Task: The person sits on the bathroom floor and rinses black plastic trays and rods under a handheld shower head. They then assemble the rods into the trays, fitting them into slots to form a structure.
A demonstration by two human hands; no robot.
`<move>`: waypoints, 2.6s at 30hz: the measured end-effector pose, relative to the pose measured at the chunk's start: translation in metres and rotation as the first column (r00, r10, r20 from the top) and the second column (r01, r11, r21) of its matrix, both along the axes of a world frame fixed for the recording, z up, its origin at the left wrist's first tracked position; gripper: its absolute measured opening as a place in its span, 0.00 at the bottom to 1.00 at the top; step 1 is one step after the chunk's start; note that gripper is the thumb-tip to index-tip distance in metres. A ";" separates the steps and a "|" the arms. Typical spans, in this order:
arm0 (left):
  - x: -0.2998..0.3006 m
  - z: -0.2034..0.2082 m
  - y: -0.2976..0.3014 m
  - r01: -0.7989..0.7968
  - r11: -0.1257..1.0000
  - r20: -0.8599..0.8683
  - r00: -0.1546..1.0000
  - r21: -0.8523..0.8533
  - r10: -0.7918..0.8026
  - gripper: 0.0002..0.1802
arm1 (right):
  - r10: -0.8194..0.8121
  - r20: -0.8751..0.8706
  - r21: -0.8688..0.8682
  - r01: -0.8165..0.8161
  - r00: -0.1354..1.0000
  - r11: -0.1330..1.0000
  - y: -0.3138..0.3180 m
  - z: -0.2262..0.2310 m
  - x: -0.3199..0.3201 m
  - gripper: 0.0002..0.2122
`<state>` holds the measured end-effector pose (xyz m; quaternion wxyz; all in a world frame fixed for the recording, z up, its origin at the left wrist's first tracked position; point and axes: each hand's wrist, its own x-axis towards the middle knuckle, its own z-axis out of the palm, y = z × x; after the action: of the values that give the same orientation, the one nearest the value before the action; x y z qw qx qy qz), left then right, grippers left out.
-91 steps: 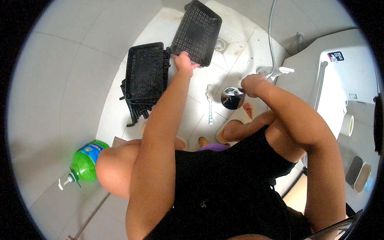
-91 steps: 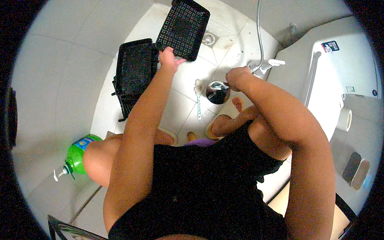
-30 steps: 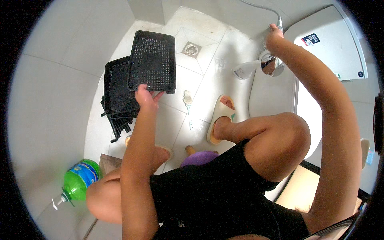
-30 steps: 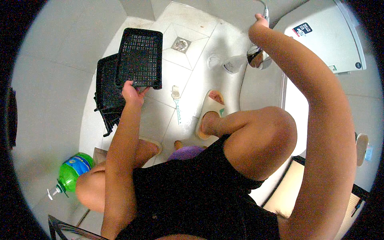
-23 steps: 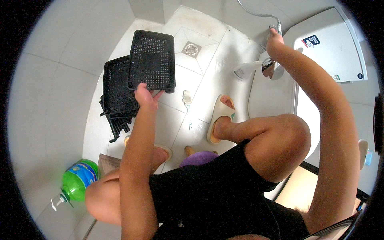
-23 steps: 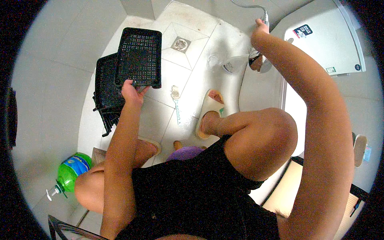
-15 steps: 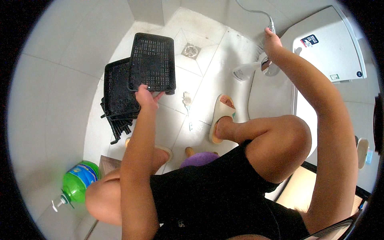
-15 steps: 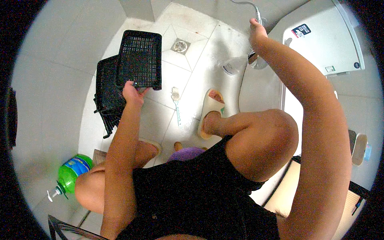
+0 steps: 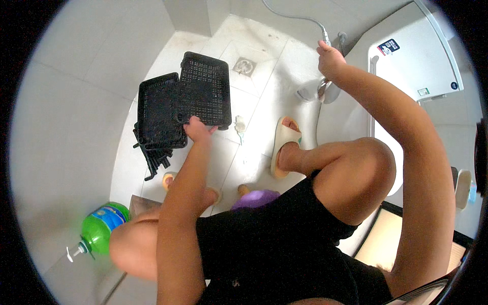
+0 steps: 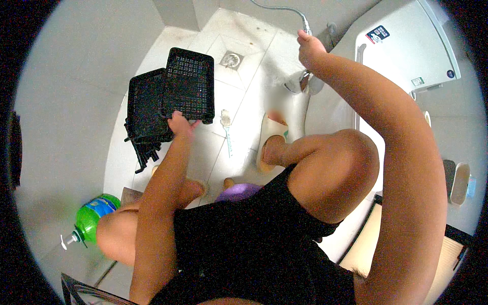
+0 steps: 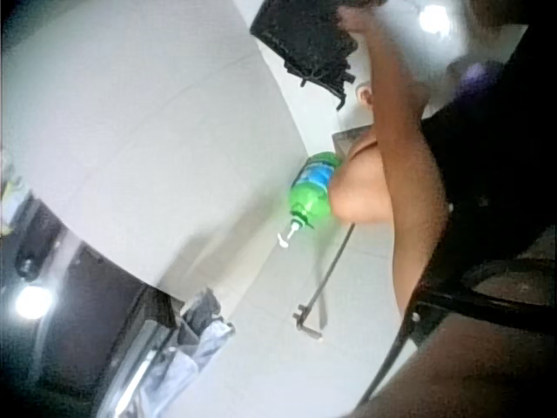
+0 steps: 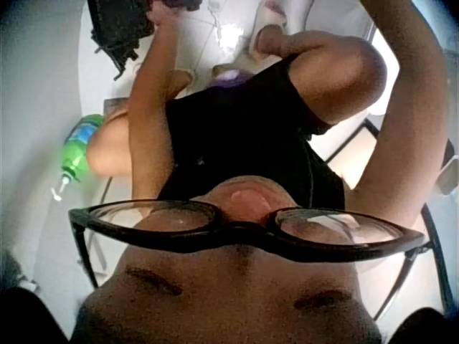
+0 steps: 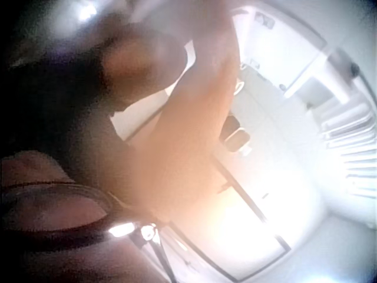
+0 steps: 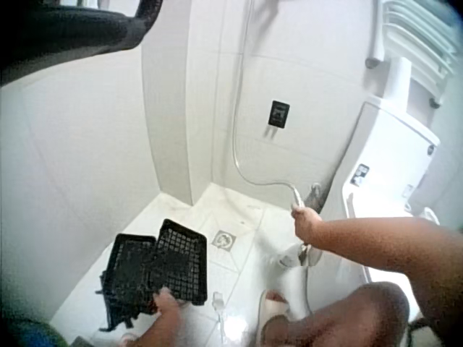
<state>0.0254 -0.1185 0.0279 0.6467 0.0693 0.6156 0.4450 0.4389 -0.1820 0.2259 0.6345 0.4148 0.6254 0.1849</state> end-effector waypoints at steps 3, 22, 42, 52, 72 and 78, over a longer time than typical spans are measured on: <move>-0.007 -0.021 -0.010 0.004 1.000 0.043 0.999 -0.002 -0.004 0.30 | -0.126 -0.186 -0.060 0.117 0.974 0.991 -0.004 0.000 -0.038 0.14; -0.039 -0.085 -0.044 0.329 0.935 -0.073 0.937 -0.131 -0.341 0.27 | -0.543 -0.604 -0.353 0.415 0.584 0.839 -0.020 -0.046 -0.123 0.11; 0.001 -0.055 -0.040 0.620 0.780 -0.847 0.456 0.081 -0.275 0.23 | -0.176 -0.984 -0.178 -0.094 0.022 0.980 -0.042 -0.079 -0.191 0.11; 0.027 -0.063 -0.015 0.879 0.381 -0.424 0.473 0.286 -0.772 0.20 | -0.012 -0.979 0.001 0.063 0.203 0.998 -0.018 -0.061 -0.177 0.11; 0.006 0.000 0.000 0.844 0.525 -0.980 0.179 0.108 -0.086 0.49 | 0.677 -0.730 0.490 0.614 -0.099 0.619 0.061 -0.124 -0.265 0.12; 0.012 -0.022 0.011 0.750 0.534 -0.557 0.655 0.392 -0.511 0.53 | 0.636 -0.103 -0.960 0.244 -0.765 0.137 0.080 -0.194 -0.262 0.15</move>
<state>0.0369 -0.1076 0.0056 0.5774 0.5729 0.4856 0.3204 0.1773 -0.1018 0.0322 0.5822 -0.6218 -0.0637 0.5199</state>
